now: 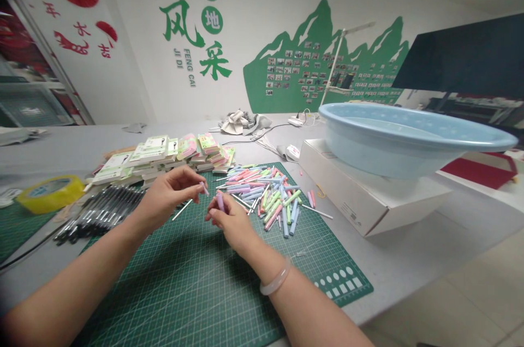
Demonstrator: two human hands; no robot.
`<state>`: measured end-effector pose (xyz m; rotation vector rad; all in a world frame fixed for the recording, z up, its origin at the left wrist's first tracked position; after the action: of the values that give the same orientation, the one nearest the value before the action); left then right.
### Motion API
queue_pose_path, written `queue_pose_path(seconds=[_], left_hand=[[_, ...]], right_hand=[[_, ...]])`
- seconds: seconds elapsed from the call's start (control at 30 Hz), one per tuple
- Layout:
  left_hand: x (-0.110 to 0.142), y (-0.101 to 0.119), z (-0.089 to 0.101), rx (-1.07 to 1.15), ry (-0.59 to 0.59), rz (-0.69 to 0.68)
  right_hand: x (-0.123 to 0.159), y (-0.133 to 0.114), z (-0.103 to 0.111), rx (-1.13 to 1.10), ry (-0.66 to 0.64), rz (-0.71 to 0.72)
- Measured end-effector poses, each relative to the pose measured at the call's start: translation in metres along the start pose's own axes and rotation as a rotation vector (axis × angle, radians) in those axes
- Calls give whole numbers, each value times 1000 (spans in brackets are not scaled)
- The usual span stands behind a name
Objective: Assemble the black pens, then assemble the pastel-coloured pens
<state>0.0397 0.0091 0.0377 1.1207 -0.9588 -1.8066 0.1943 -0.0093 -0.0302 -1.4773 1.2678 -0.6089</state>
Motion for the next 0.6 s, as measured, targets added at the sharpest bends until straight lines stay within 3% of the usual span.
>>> queue_pose_path(seconds=[0.13,0.23,0.4,0.6], left_hand=[[1,3,-1,-63,81,-46],[3,2,-4,-113,77,-62],[5,-2,-8,-234,36,-71],[6,-1,-11,-407,-29,-122]], right_hand=[[2,0,-2,82,-91,17],[2,0,-2,110,-122,42],[2,2,-2,26,-131,50],[4,5,-3,-189,-98,-74]])
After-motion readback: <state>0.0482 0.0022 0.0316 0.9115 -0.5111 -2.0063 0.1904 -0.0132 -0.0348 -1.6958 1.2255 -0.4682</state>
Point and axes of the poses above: each hand's wrist, its own x-axis away from the middle knuckle, its own z-axis out of the back of the hand, y = z × x, the point moved 1 cm from there along -x, towards the middle knuckle, and after that the axes turned 8 degrees about -x, right-handed, at the moved point
